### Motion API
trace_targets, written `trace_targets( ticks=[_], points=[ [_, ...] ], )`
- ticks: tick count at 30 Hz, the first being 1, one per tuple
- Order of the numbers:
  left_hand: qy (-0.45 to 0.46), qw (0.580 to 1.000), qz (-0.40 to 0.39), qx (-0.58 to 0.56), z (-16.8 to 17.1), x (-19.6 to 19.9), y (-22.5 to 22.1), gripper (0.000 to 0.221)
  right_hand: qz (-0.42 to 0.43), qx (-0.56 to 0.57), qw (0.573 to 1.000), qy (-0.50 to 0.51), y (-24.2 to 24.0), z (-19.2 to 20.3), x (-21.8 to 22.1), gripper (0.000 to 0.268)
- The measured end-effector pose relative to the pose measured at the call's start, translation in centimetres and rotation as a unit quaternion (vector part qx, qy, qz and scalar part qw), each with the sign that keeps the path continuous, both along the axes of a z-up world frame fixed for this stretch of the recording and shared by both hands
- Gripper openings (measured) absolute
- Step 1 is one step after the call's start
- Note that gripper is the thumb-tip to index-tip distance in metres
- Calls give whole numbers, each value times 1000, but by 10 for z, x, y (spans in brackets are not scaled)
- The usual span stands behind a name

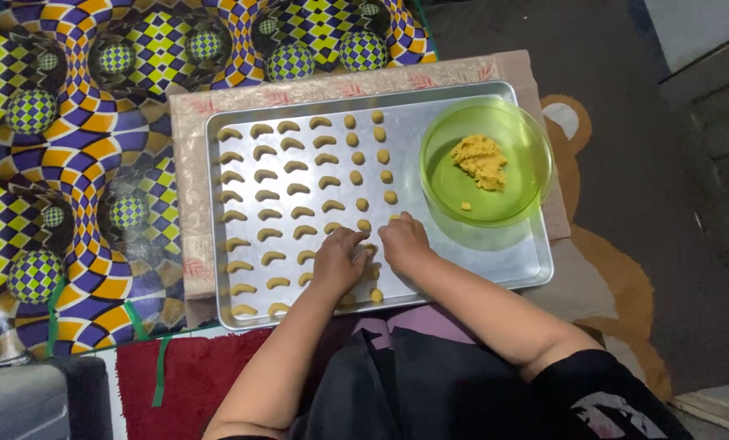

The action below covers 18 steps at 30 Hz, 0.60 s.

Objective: Shaping small pieces of dough into crescent shapes and arranging them on a baking tray.

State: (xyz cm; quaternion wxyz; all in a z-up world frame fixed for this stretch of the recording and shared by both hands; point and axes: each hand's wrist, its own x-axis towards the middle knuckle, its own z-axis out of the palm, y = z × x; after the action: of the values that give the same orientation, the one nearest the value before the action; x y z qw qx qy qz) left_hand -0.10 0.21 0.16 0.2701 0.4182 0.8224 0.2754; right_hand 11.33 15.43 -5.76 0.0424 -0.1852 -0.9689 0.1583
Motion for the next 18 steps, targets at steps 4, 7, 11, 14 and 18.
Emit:
trace_targets(
  ticks=[4,7,11,14,18],
  points=[
    [-114,989,74,50,-1,8,19,34,-51,-11,996,70,39,29,26,5],
    [-99,988,45,108,14,18,42,47,-144,-61,973,167,107,51,58,13],
    [-33,991,-80,104,33,36,86,59,-248,42,965,-74,212,15,86,28],
    [-2,988,-150,27,33,43,115,59,-280,-6,937,-208,243,-15,86,51],
    [-14,992,-124,16,24,51,133,47,-315,-88,922,-208,241,-25,76,41]
  ],
)
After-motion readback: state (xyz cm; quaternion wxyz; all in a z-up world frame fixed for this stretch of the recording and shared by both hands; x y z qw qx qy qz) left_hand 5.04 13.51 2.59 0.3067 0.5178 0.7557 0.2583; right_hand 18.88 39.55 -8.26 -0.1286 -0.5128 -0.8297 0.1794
